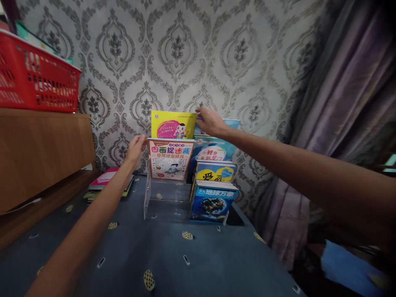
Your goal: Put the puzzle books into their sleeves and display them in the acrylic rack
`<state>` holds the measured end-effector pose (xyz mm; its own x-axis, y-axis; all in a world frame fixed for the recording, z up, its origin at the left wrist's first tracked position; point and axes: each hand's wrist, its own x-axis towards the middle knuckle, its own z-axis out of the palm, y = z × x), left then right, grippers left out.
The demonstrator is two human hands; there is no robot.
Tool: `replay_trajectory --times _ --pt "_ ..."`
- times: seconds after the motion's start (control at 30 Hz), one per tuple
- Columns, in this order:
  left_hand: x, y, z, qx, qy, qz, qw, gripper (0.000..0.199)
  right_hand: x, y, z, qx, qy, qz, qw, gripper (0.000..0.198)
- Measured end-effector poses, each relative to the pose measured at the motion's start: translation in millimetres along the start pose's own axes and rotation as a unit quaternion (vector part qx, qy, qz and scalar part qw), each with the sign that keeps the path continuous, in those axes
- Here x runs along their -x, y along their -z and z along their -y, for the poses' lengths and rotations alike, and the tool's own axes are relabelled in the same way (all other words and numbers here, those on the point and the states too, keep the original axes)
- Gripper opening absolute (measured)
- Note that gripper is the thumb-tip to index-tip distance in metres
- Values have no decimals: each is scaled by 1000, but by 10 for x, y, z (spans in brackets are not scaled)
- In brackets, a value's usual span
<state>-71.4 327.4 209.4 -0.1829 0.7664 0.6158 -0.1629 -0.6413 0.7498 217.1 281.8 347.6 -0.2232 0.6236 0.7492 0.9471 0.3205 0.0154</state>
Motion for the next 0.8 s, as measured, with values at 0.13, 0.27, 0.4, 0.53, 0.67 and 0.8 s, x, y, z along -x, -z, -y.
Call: replay_trajectory --times 0.13,0.27,0.4,0.53,0.67,0.8 --pt "-289 -210 -99 77 34 130 988 43 -69 8 -47 -33 -10 20 999 46" --pt "-402 -332 -132 111 86 244 959 53 -100 7 -119 -66 -7 19 998 49" --pt "-461 -343 -60 140 102 267 948 62 -101 -13 -170 -108 -12 15 994 50" --pt "-507 -347 32 161 95 265 946 61 -84 -7 -189 -121 -12 13 993 50" --pt "-511 -366 64 172 91 262 945 60 -72 15 -200 -143 -5 9 990 49" --pt "-483 -385 34 170 103 256 946 55 -63 23 -235 -186 1 12 983 47"
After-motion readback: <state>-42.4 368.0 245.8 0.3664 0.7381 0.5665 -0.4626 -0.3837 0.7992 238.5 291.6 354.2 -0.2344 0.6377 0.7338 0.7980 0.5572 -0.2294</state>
